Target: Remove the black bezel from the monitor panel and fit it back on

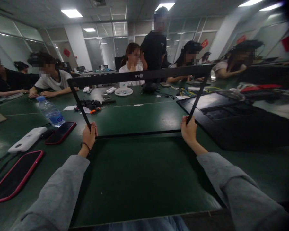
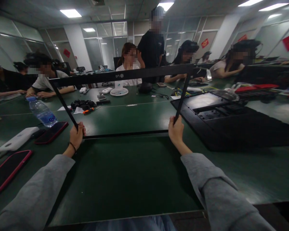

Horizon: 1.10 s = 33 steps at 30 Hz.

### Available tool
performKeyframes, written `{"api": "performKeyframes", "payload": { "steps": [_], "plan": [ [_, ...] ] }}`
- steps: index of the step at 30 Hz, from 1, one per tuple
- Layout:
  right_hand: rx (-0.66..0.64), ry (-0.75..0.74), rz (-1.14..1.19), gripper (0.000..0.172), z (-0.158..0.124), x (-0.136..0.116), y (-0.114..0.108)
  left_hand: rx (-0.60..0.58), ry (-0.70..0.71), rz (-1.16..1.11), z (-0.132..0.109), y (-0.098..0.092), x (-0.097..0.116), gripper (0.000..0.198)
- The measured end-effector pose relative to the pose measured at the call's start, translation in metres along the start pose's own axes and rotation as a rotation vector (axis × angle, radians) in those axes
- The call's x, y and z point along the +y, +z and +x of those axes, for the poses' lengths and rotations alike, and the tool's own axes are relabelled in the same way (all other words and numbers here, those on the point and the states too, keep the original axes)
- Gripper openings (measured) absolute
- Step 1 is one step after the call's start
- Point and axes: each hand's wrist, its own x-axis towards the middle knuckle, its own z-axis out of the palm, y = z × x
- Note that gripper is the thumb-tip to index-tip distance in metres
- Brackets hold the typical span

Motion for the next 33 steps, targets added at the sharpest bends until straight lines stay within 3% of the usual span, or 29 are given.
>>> {"api": "performKeyframes", "payload": {
  "steps": [11,18,22,26,30,33],
  "plan": [
    [-0.23,0.197,0.13,0.046,0.001,0.003,0.008,-0.178,-0.055,0.031,0.004,0.002,-0.017,0.05],
    [-0.362,0.101,0.016,0.038,0.0,0.009,0.005,-0.098,-0.044,0.24,0.006,-0.008,-0.023,0.041],
    [-0.324,0.117,-0.09,0.026,0.002,0.016,0.007,-0.149,-0.091,0.451,0.012,-0.013,-0.03,0.031],
    [-0.331,0.167,-0.094,0.018,0.003,0.019,0.009,-0.253,-0.13,0.527,0.013,-0.013,-0.032,0.042],
    [-0.168,0.036,-0.085,0.033,0.001,0.007,0.001,-0.149,-0.019,0.439,0.005,-0.012,-0.013,0.037],
    [-0.077,-0.023,-0.081,0.041,-0.002,-0.006,-0.006,-0.026,0.092,0.5,0.0,-0.013,0.003,0.04]
  ]
}}
